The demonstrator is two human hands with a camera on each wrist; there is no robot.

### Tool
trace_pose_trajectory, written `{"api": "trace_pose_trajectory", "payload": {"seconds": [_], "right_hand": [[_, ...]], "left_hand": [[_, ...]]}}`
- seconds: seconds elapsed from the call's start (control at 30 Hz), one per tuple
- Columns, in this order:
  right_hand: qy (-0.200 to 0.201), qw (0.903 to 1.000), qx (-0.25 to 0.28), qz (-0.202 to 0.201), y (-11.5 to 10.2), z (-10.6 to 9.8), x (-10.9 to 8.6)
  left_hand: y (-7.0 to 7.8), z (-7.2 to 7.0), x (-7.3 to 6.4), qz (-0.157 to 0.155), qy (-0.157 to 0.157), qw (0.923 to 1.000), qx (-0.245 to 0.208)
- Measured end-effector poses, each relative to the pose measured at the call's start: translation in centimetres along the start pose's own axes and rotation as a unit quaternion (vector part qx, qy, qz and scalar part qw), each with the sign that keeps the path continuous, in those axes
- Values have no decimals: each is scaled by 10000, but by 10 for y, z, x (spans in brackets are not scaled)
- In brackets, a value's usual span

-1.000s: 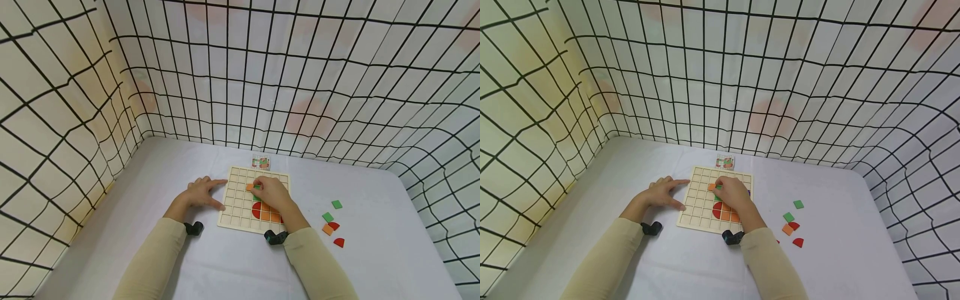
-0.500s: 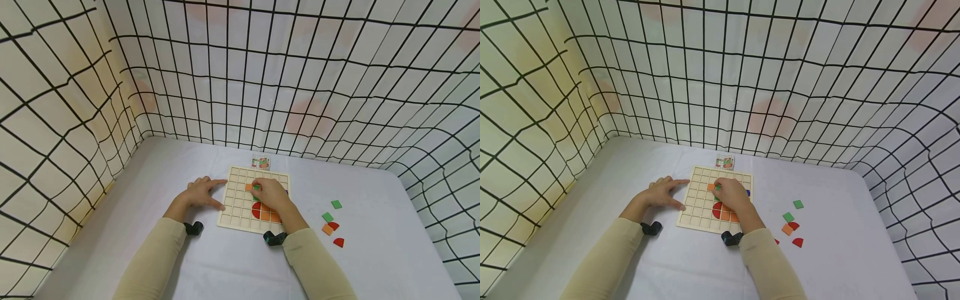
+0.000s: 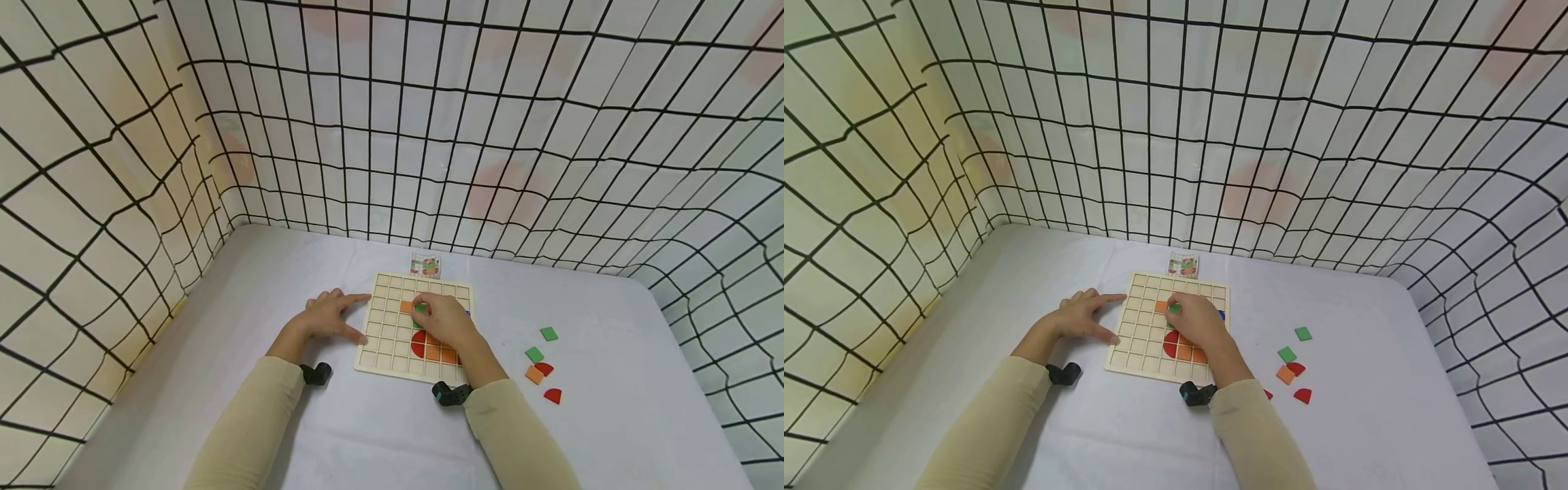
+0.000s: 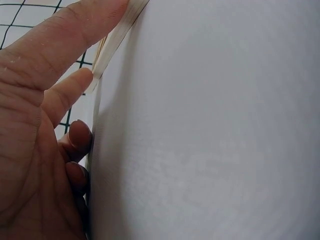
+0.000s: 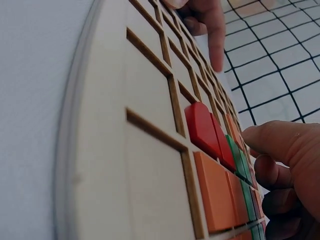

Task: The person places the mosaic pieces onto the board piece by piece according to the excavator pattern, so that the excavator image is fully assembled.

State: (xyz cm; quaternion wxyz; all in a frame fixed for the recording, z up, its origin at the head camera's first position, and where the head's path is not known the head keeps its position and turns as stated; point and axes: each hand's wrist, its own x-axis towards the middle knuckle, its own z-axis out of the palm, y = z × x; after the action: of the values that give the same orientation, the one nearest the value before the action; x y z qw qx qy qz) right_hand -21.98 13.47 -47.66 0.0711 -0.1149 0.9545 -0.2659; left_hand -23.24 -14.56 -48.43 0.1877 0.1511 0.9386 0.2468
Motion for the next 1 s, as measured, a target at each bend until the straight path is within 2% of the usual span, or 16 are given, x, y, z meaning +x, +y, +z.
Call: {"api": "trace_pose_trajectory", "payload": {"seconds": [0.27,0.5,0.77,1.0], "right_hand": [[395,9985,166,334,21,-8,-17],[612,9925,376,991,43,-28,-37],[869,9817,374,1654,76,-46,-57],[1085,9792,479,1647,106,-65,-80]], "left_hand": [[-1,2,1,7,17,10000,22],[0,3,1,-41,33,10000,-1],[0,3,1,-77,26,10000,27],[3,1,0,-87,9,10000,5]]}}
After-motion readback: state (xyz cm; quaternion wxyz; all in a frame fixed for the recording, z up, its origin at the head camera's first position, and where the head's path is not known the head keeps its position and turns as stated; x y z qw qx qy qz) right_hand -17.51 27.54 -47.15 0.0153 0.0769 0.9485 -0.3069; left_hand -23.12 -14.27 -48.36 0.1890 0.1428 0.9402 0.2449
